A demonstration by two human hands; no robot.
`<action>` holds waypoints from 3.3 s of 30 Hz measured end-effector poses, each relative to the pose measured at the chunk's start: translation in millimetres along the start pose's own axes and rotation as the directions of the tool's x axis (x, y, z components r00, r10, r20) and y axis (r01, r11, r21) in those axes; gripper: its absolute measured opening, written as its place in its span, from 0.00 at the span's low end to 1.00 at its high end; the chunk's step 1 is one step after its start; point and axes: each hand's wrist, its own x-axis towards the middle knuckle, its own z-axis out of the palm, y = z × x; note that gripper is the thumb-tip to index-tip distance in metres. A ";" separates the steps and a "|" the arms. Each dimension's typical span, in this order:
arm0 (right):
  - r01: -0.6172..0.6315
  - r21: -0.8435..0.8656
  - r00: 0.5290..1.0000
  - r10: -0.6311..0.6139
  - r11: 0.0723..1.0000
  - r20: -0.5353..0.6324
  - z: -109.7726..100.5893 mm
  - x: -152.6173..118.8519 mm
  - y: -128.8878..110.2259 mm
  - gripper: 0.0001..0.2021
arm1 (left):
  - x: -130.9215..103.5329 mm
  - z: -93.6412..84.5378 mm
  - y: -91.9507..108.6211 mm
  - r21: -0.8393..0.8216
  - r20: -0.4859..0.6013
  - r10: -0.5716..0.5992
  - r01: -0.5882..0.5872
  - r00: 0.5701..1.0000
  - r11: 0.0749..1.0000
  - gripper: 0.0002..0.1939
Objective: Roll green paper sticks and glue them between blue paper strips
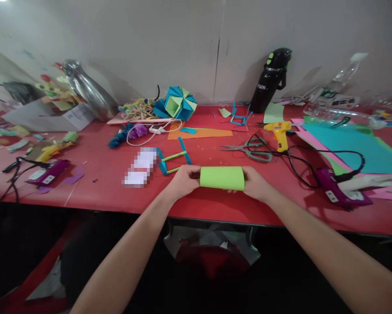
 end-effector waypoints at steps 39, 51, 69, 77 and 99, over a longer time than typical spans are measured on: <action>0.001 -0.029 1.000 -0.002 1.000 -0.027 0.6 1.3 -0.2 0.13 | -1.2 1.6 0.2 0.048 -0.014 0.018 -0.017 1.000 0.999 0.13; 0.021 0.100 0.996 -0.013 0.995 -0.083 4.1 5.0 5.7 0.21 | 0.5 0.2 3.7 0.145 0.022 -0.050 0.047 0.998 0.988 0.11; -0.091 0.250 0.995 0.095 0.964 -0.004 2.3 3.3 1.4 0.16 | -1.3 1.1 -0.7 0.021 -0.018 0.024 -0.024 1.000 0.999 0.09; -0.002 0.317 0.995 0.033 0.948 -0.092 3.0 4.8 6.6 0.19 | -0.4 2.8 4.7 0.160 -0.027 -0.018 0.022 0.999 0.987 0.10; -0.043 0.256 0.995 0.064 0.966 -0.074 4.0 2.1 -4.0 0.14 | 0.5 -1.3 -3.9 0.105 0.020 0.015 -0.017 1.000 0.994 0.10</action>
